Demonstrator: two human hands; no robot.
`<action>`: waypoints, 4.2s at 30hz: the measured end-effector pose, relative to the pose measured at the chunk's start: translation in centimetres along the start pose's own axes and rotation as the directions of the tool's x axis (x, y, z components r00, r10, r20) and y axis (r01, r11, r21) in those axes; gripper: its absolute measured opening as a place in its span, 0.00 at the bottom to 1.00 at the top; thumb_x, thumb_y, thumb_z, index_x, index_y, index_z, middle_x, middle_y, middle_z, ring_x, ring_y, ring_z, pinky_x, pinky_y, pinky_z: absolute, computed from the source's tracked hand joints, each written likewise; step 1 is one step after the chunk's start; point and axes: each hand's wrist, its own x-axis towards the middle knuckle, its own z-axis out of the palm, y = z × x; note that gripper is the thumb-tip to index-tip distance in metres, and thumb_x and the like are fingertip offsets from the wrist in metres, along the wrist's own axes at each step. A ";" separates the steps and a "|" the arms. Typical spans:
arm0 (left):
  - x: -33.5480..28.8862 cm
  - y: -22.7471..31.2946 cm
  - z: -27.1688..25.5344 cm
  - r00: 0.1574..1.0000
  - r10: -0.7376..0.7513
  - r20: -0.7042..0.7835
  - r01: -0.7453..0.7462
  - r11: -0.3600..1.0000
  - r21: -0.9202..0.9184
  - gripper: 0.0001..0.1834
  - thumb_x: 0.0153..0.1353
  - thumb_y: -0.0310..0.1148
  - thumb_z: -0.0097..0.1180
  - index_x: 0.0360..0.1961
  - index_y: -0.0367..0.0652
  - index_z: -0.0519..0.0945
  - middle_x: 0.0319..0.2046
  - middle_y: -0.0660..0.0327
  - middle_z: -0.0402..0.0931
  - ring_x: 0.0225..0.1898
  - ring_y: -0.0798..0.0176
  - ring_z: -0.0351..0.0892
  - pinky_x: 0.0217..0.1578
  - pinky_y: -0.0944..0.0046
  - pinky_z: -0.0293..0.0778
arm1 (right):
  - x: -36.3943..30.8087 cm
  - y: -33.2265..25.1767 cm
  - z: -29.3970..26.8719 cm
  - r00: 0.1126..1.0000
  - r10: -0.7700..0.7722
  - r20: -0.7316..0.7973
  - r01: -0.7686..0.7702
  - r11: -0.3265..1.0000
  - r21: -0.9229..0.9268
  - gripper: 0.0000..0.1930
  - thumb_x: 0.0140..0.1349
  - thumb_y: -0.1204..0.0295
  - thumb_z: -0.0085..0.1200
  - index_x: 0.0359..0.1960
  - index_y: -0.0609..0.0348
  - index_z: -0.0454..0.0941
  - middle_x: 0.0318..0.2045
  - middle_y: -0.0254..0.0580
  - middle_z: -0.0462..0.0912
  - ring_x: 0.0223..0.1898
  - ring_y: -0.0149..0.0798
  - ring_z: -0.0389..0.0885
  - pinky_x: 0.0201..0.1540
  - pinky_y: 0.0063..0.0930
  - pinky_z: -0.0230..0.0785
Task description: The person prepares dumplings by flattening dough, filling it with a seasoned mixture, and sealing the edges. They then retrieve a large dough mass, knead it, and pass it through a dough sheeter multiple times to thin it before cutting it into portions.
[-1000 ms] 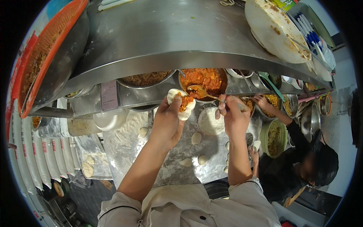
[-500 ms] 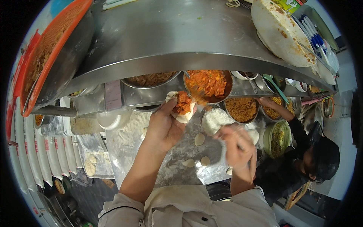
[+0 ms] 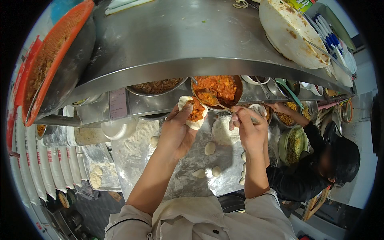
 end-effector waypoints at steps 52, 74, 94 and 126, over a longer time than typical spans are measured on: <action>-28.6 2.7 -11.2 0.886 -0.414 0.206 0.213 0.761 0.612 0.18 0.77 0.35 0.46 0.63 0.42 0.72 0.49 0.61 0.78 0.47 0.68 0.78 0.43 0.63 0.80 | -25.5 -3.4 13.2 0.905 0.095 0.415 0.210 0.748 -0.629 0.06 0.62 0.74 0.64 0.38 0.60 0.85 0.27 0.37 0.78 0.27 0.32 0.76 0.31 0.27 0.69; -32.1 1.4 -15.0 0.952 -0.026 0.303 -0.186 0.739 0.648 0.25 0.75 0.35 0.54 0.68 0.40 0.66 0.49 0.62 0.76 0.47 0.68 0.76 0.43 0.63 0.77 | -28.7 -2.9 17.4 0.938 -0.078 0.337 0.298 0.678 -0.672 0.08 0.57 0.76 0.65 0.39 0.63 0.84 0.29 0.39 0.80 0.25 0.34 0.75 0.31 0.26 0.71; -31.5 5.1 -14.6 0.920 -0.312 0.237 -0.071 0.462 0.884 0.20 0.71 0.35 0.48 0.60 0.38 0.76 0.45 0.60 0.79 0.46 0.69 0.75 0.51 0.66 0.71 | -27.9 -2.8 17.8 0.841 0.016 0.540 0.403 0.647 -0.647 0.08 0.55 0.79 0.66 0.38 0.61 0.85 0.28 0.37 0.80 0.28 0.33 0.77 0.31 0.26 0.70; -32.1 5.3 -13.2 0.944 -0.211 0.252 -0.158 0.381 0.911 0.31 0.78 0.52 0.36 0.55 0.34 0.79 0.47 0.53 0.80 0.48 0.61 0.79 0.50 0.62 0.74 | -27.9 -3.5 18.8 0.789 -0.041 0.613 0.534 0.540 -0.651 0.07 0.54 0.78 0.65 0.35 0.61 0.81 0.30 0.42 0.79 0.35 0.48 0.79 0.37 0.37 0.73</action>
